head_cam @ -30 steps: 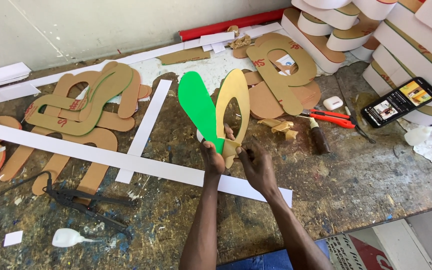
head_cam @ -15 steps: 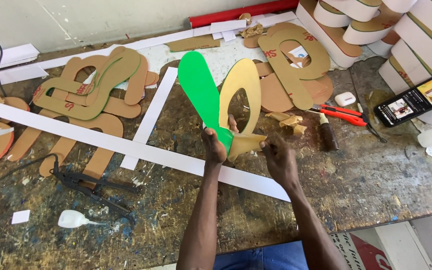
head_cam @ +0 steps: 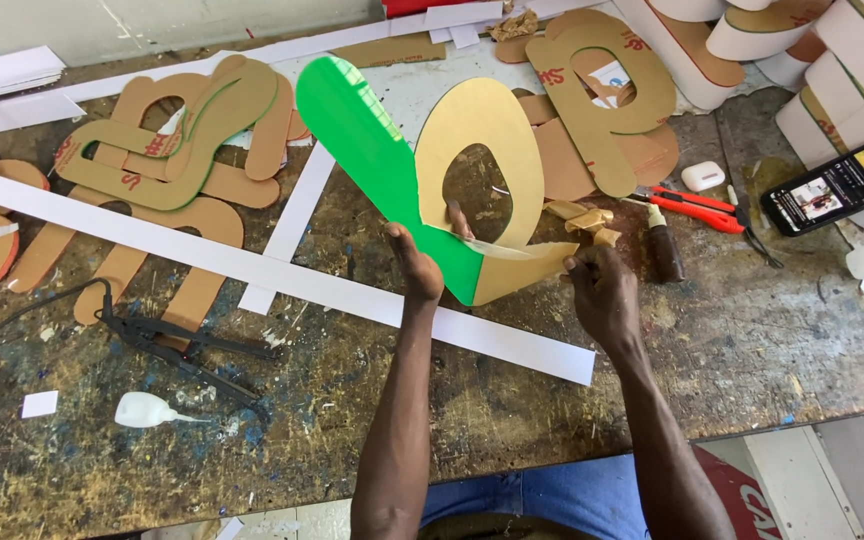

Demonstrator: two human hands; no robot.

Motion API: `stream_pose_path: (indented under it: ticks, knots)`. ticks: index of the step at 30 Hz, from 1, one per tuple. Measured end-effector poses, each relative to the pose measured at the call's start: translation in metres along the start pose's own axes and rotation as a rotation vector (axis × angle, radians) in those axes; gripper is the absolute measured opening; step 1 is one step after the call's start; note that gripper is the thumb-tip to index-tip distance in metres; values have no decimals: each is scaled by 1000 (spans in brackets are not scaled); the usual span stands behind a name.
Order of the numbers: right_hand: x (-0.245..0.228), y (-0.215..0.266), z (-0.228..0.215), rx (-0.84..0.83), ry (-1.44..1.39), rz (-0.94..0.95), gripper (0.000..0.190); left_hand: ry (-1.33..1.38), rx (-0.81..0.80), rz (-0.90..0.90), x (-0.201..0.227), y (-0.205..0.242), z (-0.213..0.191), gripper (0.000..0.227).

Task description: The person peels a protective backing from a green letter-shaped cutout and then applies a white strip along its edge using a glue bottle. The person presses the strip down firmly to secure it in place.

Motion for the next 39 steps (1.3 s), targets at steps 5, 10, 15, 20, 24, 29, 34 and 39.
stream_pose_path:
  ticks: [5,10,15,20,24,29,34,39]
  knots:
    - [2,-7,-14,21,21,-44,20,135,-167,-11,-60,-3,-37,70]
    - [18,-19,-28,41,128,-110,13,-319,46,375,-24,-1,-19,58]
    - [22,-41,-54,186,402,-286,7,612,-334,-319,71,-23,57,108]
    - [-1,-57,-111,277,458,-276,11,596,-354,-517,135,-27,60,107]
    - [-12,-51,-126,417,318,-361,11,165,-139,-402,-2,-6,12,95]
    - [-41,-47,-106,264,105,-326,13,403,-229,-595,105,-13,50,91]
    - [-11,-56,-68,40,-423,-42,13,581,-254,-723,105,-3,72,94]
    - [-72,-37,-38,8,-276,-18,27,163,-186,-720,94,-1,49,106]
Point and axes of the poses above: each hand's wrist, its own y-axis away from the middle knuckle, its own z-axis out of the palm, x = y × z, the point moved 6 cm from there along -y, towards the middle knuckle, and after that the axes turned 3 degrees about z, right-handed, at the moved point
